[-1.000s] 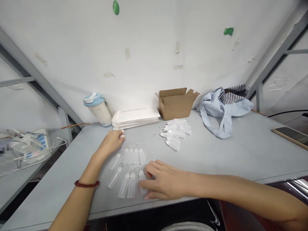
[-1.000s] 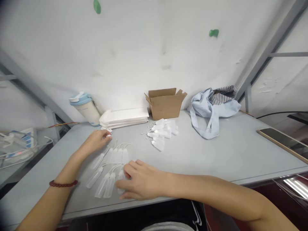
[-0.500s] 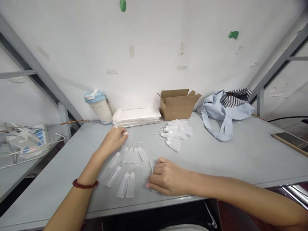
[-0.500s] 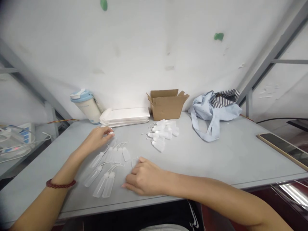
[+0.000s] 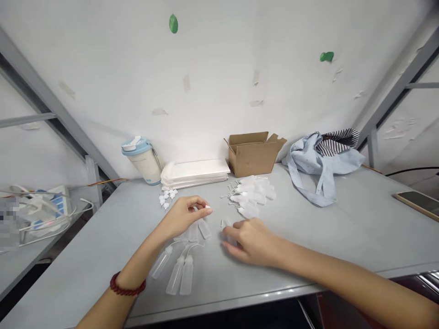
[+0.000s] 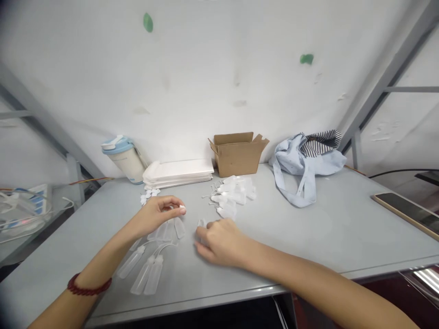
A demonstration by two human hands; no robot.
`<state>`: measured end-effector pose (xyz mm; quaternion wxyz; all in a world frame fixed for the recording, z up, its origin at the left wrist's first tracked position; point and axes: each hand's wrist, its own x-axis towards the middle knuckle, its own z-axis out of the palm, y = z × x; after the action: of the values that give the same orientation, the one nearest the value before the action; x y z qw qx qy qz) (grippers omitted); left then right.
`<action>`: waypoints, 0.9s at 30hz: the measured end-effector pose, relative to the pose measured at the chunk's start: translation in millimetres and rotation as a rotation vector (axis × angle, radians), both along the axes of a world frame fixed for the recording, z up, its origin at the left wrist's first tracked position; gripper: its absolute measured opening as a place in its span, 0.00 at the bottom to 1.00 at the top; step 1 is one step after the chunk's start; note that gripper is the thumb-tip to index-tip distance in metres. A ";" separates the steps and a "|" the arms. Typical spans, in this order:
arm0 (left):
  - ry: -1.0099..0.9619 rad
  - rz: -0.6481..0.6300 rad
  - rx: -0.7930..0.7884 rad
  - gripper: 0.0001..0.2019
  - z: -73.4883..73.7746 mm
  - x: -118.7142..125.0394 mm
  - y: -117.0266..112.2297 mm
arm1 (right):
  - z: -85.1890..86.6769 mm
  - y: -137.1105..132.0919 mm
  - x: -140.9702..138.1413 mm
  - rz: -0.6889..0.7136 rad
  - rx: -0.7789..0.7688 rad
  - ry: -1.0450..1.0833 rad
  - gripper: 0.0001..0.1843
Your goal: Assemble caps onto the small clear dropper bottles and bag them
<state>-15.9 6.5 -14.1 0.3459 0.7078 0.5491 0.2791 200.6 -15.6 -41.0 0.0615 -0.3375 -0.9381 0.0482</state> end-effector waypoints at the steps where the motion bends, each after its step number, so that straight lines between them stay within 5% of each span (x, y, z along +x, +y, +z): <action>1: -0.027 -0.012 -0.032 0.14 -0.3 0.0 -0.3 | -1.9 2.5 0.5 -0.027 0.004 0.022 0.13; 7: -0.148 -0.121 -0.239 0.13 1.1 -4.2 -0.4 | -14.1 18.9 3.0 -0.103 0.046 0.275 0.12; 12: -0.236 -0.102 -0.220 0.11 -1.5 2.7 -2.0 | -16.8 19.3 2.5 0.007 0.143 0.424 0.12; 27: -0.323 -0.122 -0.277 0.10 -3.8 14.2 -7.5 | -12.9 8.6 -2.2 0.226 0.070 0.300 0.12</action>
<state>-1.7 -0.9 -17.8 0.5396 0.6313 0.4759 0.2894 198.4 -7.0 -53.9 0.2067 -0.2166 -0.9514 0.0722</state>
